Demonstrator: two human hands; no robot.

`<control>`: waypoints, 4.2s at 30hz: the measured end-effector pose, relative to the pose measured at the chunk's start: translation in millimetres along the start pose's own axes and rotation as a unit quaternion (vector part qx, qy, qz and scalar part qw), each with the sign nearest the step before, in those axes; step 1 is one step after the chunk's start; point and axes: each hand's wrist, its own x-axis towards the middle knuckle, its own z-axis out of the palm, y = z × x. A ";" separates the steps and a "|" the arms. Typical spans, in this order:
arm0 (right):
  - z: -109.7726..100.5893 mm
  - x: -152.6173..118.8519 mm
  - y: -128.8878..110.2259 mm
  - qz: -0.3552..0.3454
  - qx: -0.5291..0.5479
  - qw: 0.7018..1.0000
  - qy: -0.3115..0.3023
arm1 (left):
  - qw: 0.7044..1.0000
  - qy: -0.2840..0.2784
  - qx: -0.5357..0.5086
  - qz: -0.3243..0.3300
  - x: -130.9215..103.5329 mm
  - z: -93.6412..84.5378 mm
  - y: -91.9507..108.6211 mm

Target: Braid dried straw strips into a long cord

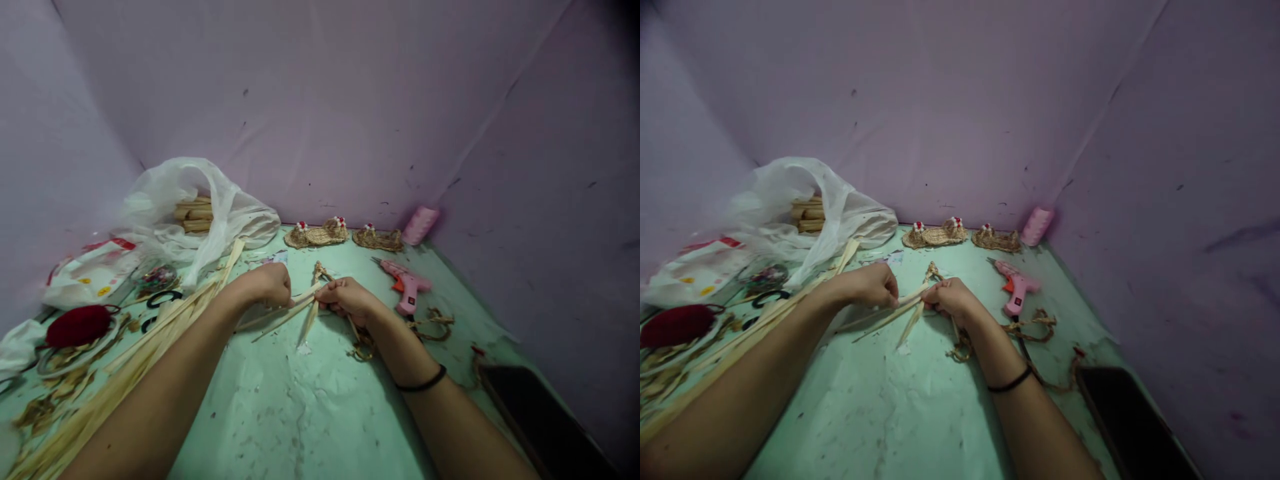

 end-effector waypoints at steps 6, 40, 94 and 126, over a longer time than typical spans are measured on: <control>0.0 -1.8 0.3 -0.010 0.004 1.000 -0.005 | 0.992 0.117 -0.027 0.042 3.3 10.4 13.8; -0.6 -1.8 1.3 -0.011 0.034 0.999 -0.004 | 0.990 0.080 -0.119 0.010 17.2 33.9 14.2; -3.5 -5.1 3.5 -0.040 -0.010 0.999 0.009 | 0.914 0.031 -0.396 -0.088 14.4 39.5 30.8; 11.7 -18.8 -15.3 0.057 0.071 0.996 0.008 | 0.927 -0.033 -0.373 -0.026 27.9 37.3 -2.9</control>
